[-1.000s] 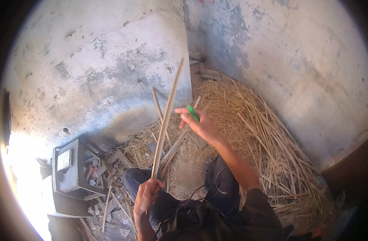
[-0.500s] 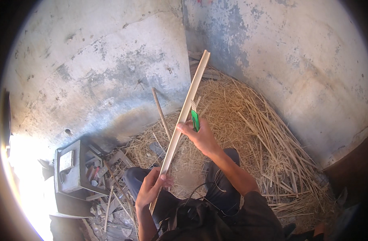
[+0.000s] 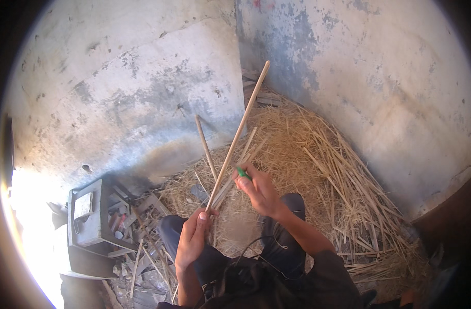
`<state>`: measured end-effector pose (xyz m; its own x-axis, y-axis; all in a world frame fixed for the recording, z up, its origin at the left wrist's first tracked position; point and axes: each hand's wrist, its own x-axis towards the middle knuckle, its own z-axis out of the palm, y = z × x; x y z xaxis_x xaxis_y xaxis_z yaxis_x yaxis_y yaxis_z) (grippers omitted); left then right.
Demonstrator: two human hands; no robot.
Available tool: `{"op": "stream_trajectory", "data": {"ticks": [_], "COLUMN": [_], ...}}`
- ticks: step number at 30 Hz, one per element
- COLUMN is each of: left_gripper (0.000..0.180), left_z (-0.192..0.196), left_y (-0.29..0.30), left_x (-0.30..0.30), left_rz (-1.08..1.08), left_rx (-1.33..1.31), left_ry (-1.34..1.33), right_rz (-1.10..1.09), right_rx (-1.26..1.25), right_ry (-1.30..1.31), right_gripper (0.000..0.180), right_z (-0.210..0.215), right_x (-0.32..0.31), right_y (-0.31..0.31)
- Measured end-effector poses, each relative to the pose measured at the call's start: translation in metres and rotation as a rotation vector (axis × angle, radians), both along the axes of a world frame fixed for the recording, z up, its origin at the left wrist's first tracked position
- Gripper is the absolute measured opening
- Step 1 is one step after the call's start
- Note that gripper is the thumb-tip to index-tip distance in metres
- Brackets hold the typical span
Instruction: The person sits on the floor and uses a green utility knife to peel the outer layer off a long bamboo stick. They hold the stick with their left hand and scrape the blade along its length with their right hand, removing thin strips of material.
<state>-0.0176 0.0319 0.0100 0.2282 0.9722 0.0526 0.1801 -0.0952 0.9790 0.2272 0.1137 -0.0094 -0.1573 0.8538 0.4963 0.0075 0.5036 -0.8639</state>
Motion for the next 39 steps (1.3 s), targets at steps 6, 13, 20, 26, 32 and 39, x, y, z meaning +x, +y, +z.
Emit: {"op": "stream_trajectory", "data": {"ticks": [6,13,20,26,32,39], "left_gripper": [0.031,0.029,0.021,0.021,0.025,0.028], "left_z": [0.011,0.024,0.025,0.019,0.016,0.014], "left_y": [-0.003,-0.01,-0.015,-0.014,-0.015,-0.016], "left_x": [0.013,0.019,0.027,0.022,0.019,0.016], "left_rz": [0.079,0.135,0.221,0.203,0.17,0.167], "left_rx": [0.099,0.131,0.249,0.194,0.11,0.053], "left_ry": [0.078,0.134,0.228,0.149,0.031,0.014], "right_rz": [-0.126,-0.173,-0.184,-0.234,-0.279,-0.307], "right_rx": [0.257,0.451,0.439,0.472,0.514,0.549], "right_ry": [-0.383,-0.403,-0.432,-0.425,-0.475,-0.506], "right_gripper": [0.036,0.031,0.03,0.031,0.029,0.031], "right_z": [0.007,0.003,0.01,0.012,0.015,0.016], "right_x": [-0.005,-0.008,-0.011,-0.013,-0.011,-0.012], "right_y": [-0.019,-0.02,-0.025,-0.027,-0.026,-0.024]}}
